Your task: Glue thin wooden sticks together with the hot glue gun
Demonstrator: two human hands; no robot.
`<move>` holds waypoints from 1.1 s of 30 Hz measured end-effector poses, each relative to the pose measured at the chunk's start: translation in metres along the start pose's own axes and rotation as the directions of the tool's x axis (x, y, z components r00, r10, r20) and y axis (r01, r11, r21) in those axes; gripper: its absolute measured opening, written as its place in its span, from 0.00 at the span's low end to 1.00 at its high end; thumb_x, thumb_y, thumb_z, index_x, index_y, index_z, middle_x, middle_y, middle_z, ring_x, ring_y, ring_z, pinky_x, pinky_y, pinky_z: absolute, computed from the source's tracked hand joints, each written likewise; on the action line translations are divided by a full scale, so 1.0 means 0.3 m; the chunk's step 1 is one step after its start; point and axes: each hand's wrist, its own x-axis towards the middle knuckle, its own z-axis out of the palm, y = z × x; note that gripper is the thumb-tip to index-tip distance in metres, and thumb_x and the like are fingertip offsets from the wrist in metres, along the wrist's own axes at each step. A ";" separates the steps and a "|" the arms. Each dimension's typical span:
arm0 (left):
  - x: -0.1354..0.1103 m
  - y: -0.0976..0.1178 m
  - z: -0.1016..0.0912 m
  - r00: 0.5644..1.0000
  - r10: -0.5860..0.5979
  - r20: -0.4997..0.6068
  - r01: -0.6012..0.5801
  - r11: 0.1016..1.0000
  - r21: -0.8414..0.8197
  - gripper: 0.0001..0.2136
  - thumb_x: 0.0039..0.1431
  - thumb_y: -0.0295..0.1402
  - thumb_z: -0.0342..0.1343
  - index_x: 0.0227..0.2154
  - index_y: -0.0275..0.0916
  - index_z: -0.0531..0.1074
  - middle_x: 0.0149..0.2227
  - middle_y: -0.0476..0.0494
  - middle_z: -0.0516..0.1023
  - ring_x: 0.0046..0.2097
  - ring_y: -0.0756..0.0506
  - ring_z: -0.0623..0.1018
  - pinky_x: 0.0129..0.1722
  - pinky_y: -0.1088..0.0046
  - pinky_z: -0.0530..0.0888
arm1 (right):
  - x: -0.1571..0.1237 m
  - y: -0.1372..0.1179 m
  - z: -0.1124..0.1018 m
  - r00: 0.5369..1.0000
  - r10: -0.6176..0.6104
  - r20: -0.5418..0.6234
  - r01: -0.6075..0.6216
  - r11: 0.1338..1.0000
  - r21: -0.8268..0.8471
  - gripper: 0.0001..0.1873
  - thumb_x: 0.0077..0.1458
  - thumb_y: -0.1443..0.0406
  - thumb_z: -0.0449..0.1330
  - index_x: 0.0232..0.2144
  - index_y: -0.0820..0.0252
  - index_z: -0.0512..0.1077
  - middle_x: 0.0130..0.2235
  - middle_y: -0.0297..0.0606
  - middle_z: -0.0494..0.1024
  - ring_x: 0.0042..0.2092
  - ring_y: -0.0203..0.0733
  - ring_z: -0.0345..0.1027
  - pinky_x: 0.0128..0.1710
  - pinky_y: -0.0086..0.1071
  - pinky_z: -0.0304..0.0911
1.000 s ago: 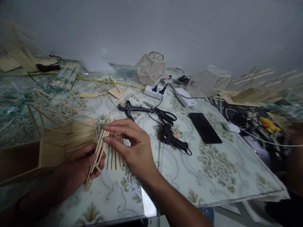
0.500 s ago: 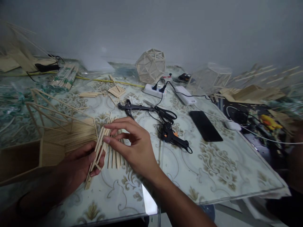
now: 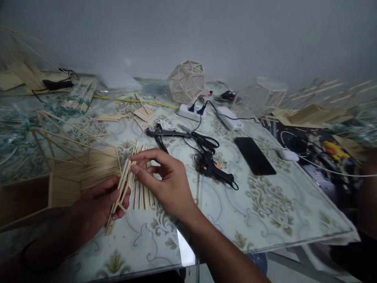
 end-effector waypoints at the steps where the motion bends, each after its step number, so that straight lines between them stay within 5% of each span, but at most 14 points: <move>1: -0.001 0.000 -0.001 1.000 -0.001 0.003 0.001 1.000 0.001 0.07 0.69 0.37 0.63 0.44 0.41 0.81 0.36 0.46 0.77 0.34 0.49 0.72 0.33 0.73 0.66 | 0.000 0.001 0.000 1.000 0.005 0.003 -0.006 1.000 0.009 0.06 0.57 0.67 0.73 0.38 0.52 0.84 0.38 0.33 0.83 0.36 0.35 0.74 0.36 0.28 0.75; 14: 0.006 0.004 0.002 1.000 -0.004 0.011 0.004 1.000 0.017 0.06 0.69 0.36 0.62 0.43 0.41 0.81 0.36 0.47 0.77 0.34 0.50 0.73 0.34 0.75 0.68 | 0.006 -0.008 0.011 0.998 0.022 0.061 -0.030 0.989 0.143 0.06 0.59 0.66 0.71 0.41 0.53 0.82 0.36 0.32 0.78 0.34 0.33 0.72 0.33 0.27 0.76; 25: 0.009 0.008 -0.006 0.996 -0.029 -0.081 0.032 0.999 0.032 0.07 0.65 0.37 0.66 0.36 0.39 0.79 0.35 0.46 0.77 0.33 0.49 0.74 0.33 0.75 0.69 | 0.041 -0.029 -0.110 0.973 -0.102 -0.206 0.104 0.995 -0.003 0.06 0.56 0.65 0.74 0.33 0.55 0.80 0.34 0.32 0.77 0.30 0.36 0.70 0.31 0.32 0.73; 33: 0.007 0.009 0.003 0.999 -0.039 -0.010 0.039 0.999 0.025 0.08 0.66 0.37 0.66 0.35 0.38 0.79 0.32 0.45 0.77 0.30 0.51 0.71 0.27 0.76 0.64 | 0.010 -0.040 -0.170 0.950 -0.180 -0.256 0.144 0.977 -0.156 0.14 0.64 0.55 0.69 0.30 0.55 0.77 0.29 0.31 0.72 0.31 0.38 0.67 0.34 0.34 0.64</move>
